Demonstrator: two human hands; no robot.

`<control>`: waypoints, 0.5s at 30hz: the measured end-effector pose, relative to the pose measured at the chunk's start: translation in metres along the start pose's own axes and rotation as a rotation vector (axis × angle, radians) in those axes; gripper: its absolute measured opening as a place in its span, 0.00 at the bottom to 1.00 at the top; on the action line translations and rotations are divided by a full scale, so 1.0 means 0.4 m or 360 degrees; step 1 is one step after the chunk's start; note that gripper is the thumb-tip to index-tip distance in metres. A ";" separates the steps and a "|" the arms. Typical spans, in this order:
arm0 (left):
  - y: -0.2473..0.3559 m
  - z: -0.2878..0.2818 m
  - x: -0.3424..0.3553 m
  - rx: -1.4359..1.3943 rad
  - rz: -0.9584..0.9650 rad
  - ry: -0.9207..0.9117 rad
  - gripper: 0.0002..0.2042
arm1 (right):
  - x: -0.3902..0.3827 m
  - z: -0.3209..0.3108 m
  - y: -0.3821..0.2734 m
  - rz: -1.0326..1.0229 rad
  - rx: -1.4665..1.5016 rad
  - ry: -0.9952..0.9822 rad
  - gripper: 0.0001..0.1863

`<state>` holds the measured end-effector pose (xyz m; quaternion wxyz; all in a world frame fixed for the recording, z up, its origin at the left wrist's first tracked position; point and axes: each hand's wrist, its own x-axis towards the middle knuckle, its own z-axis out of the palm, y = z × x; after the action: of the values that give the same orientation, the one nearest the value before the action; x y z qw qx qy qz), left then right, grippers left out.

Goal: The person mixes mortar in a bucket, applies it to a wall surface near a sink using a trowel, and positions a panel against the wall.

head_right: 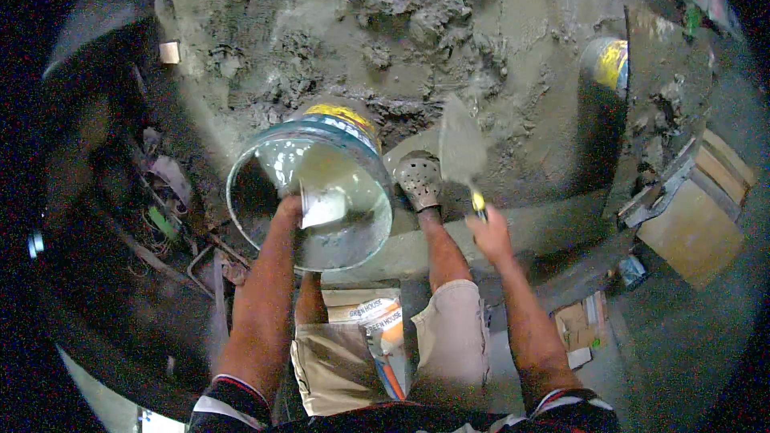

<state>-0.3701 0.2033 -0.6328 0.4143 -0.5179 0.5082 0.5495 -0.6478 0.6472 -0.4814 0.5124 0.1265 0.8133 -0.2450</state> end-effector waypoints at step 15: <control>0.349 0.161 -0.669 -0.2115 0.0796 -0.1125 0.43 | -0.371 0.317 -0.474 -0.0775 -0.0024 -0.0534 0.21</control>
<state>-0.4846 0.2664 -0.3529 0.0195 -0.3219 0.0135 0.9465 -0.5709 0.4262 -0.3426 0.5668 -0.1184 0.7254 -0.3721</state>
